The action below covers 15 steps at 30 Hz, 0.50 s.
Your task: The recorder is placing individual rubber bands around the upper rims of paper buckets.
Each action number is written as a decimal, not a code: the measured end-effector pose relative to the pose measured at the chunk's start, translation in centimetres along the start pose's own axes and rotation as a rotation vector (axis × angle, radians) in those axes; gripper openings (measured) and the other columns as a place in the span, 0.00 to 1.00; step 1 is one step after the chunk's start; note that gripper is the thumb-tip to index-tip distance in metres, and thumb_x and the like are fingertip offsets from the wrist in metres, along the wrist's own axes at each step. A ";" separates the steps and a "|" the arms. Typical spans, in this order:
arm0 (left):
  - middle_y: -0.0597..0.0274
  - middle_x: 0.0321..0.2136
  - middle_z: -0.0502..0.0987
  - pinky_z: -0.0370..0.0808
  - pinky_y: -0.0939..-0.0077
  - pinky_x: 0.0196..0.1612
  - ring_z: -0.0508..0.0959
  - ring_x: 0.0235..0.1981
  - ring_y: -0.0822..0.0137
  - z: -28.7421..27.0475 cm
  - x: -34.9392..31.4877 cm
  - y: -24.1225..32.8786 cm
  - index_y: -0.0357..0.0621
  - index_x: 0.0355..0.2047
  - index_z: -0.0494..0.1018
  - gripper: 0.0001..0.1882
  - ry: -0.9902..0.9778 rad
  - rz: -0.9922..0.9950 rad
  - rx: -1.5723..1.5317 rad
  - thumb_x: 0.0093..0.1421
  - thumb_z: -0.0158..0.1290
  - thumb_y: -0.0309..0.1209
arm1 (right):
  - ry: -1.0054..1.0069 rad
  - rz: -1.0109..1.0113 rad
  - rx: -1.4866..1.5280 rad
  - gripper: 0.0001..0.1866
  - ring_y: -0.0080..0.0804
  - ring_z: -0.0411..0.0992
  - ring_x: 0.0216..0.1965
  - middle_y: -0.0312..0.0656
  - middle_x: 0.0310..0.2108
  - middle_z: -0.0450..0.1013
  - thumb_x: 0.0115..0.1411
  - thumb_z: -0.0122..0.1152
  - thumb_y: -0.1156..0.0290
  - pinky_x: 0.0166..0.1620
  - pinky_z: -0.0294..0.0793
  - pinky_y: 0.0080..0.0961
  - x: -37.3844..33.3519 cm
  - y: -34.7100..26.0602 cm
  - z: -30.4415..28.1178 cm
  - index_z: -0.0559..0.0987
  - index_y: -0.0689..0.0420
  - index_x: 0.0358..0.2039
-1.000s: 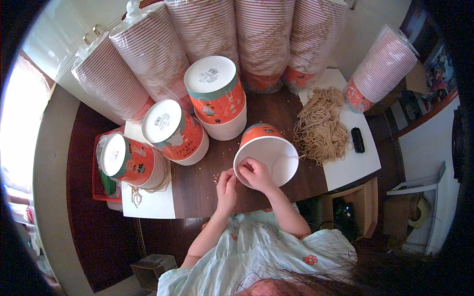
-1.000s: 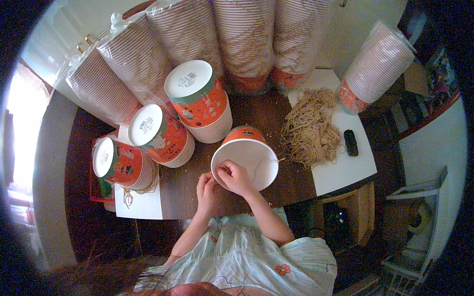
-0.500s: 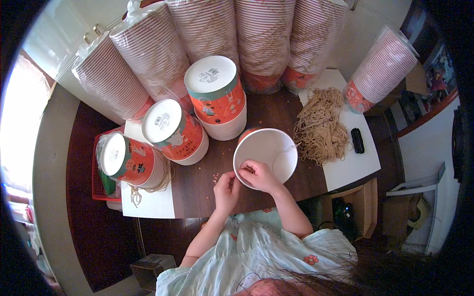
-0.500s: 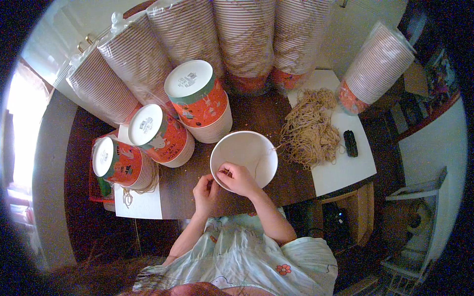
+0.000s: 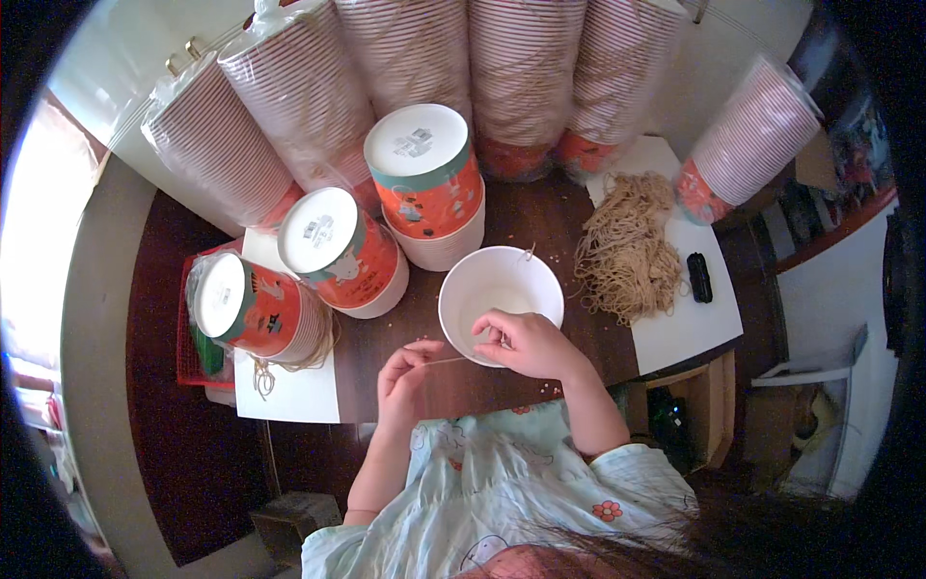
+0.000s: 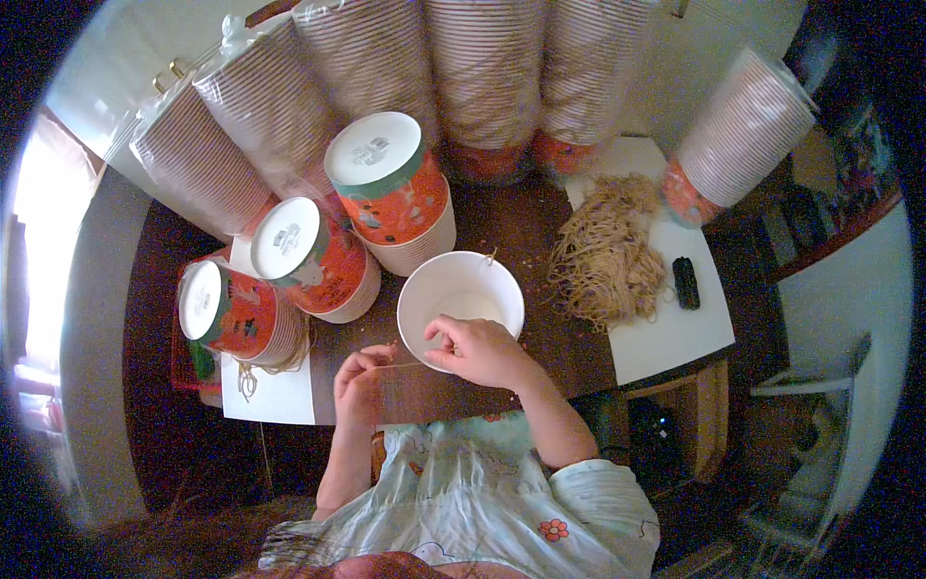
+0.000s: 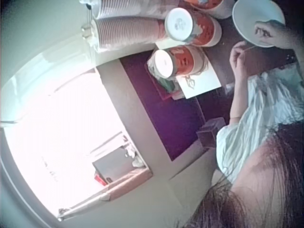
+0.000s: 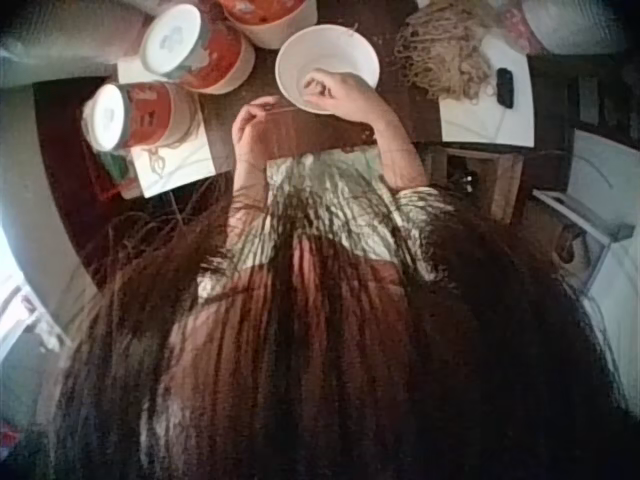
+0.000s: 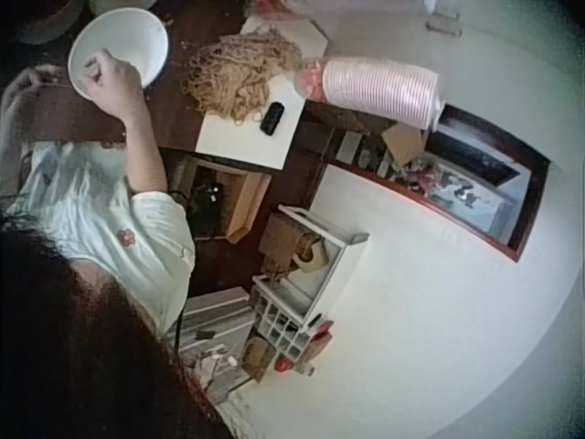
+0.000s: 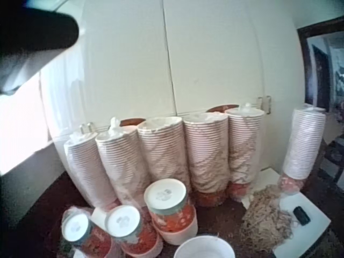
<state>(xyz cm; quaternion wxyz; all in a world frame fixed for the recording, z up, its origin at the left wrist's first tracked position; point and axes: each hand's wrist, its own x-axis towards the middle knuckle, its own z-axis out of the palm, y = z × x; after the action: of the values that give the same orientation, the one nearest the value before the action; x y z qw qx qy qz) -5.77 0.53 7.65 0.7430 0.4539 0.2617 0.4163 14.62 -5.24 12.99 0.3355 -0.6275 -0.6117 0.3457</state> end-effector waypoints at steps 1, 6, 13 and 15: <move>0.51 0.36 0.72 0.59 0.68 0.52 0.70 0.40 0.64 0.4 0.1 0.9 0.40 0.24 0.64 0.01 -0.043 0.000 -0.110 0.51 0.43 0.22 | -0.012 -0.035 0.012 0.11 0.27 0.69 0.22 0.40 0.21 0.70 0.50 0.59 0.70 0.27 0.67 0.23 0.0 -0.1 -0.2 0.71 0.58 0.33; 0.59 0.24 0.72 0.69 0.75 0.35 0.71 0.27 0.68 1.2 0.2 3.6 0.41 0.27 0.64 0.03 -0.123 0.019 -0.343 0.57 0.43 0.25 | -0.001 -0.123 0.022 0.11 0.28 0.70 0.22 0.40 0.22 0.70 0.50 0.58 0.70 0.27 0.68 0.24 0.2 -0.3 -0.3 0.71 0.57 0.33; 0.68 0.29 0.71 0.67 0.88 0.35 0.70 0.32 0.81 3.0 2.0 0.9 0.37 0.34 0.67 0.05 -0.166 -0.116 0.302 0.55 0.48 0.21 | -0.042 -0.222 0.116 0.06 0.32 0.69 0.28 0.37 0.25 0.70 0.48 0.54 0.76 0.34 0.67 0.26 0.4 -1.2 -0.9 0.72 0.56 0.30; 0.69 0.27 0.71 0.66 0.89 0.31 0.69 0.28 0.82 3.4 2.0 0.3 0.37 0.33 0.68 0.05 -0.200 -0.191 0.312 0.55 0.49 0.22 | -0.060 -0.231 0.102 0.06 0.33 0.69 0.30 0.36 0.25 0.70 0.48 0.53 0.77 0.37 0.66 0.26 0.5 -1.0 -1.1 0.72 0.56 0.28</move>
<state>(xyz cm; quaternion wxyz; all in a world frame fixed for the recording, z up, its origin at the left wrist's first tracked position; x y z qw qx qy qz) -2.22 0.80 9.48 0.7221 0.5755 0.2899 0.2515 15.04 -4.74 14.47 0.3862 -0.5245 -0.6711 0.3542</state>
